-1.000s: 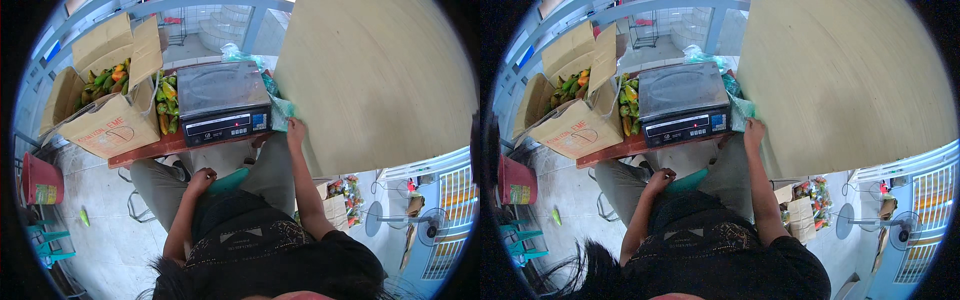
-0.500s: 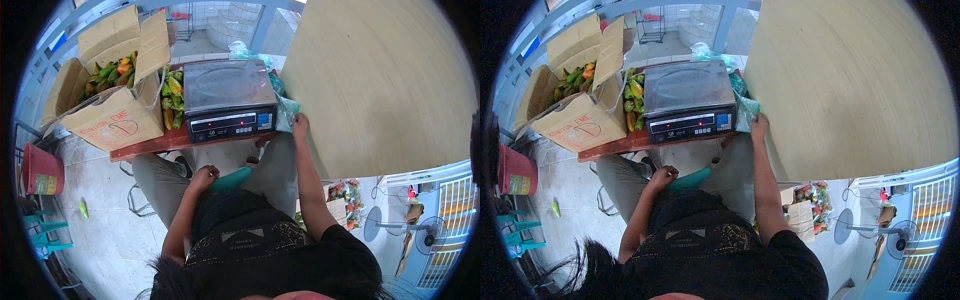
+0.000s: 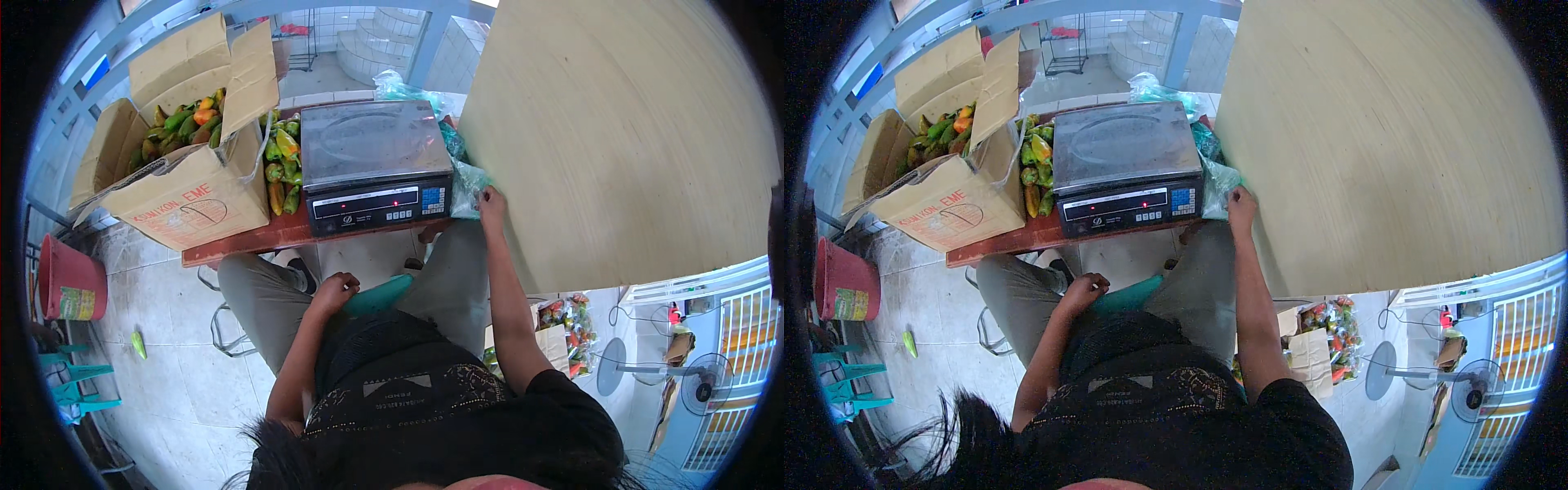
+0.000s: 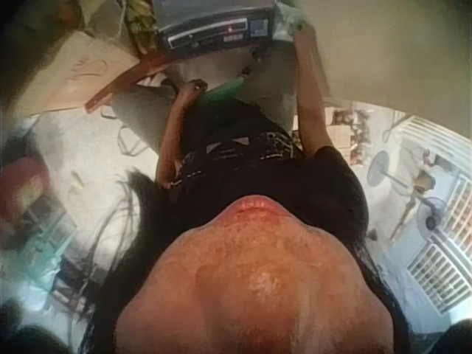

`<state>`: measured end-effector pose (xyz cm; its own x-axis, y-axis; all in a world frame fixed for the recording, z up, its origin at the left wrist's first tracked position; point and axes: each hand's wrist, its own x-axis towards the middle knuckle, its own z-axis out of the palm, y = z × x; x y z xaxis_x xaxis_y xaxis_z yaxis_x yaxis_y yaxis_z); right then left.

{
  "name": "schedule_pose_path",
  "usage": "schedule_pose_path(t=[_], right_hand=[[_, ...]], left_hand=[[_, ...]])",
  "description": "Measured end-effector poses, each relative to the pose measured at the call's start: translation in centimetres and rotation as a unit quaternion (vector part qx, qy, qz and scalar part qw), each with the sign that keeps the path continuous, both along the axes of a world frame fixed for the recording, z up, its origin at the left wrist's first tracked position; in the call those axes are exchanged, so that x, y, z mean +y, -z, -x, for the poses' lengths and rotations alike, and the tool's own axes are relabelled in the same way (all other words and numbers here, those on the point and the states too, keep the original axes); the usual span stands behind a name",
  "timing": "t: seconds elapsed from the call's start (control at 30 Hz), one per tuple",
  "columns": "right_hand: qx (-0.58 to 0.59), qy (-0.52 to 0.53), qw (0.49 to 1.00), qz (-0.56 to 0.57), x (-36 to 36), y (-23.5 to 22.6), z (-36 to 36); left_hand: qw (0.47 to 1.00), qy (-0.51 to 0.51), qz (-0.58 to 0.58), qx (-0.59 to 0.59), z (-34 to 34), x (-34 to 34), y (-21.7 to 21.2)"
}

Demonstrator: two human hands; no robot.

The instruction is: The person picks up green peppers from a cardboard box, places them on an electronic scale, and then puts them into small plastic bags, sealing the bags by hand.

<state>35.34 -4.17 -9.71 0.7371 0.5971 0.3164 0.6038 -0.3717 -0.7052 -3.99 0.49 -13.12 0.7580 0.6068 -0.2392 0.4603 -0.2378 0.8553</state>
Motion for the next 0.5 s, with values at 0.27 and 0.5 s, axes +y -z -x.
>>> schedule_pose_path(t=[0.27,0.5], right_hand=[[-0.163,0.012,0.986,-0.038,1.6,-9.3,5.4],[-0.153,-0.011,0.983,-0.102,2.4,-14.3,3.6]], left_hand=[[1.0,-0.016,-0.003,0.013,1.0,-0.2,-0.1],[1.0,-0.008,-0.002,0.006,0.3,-0.1,0.0]])
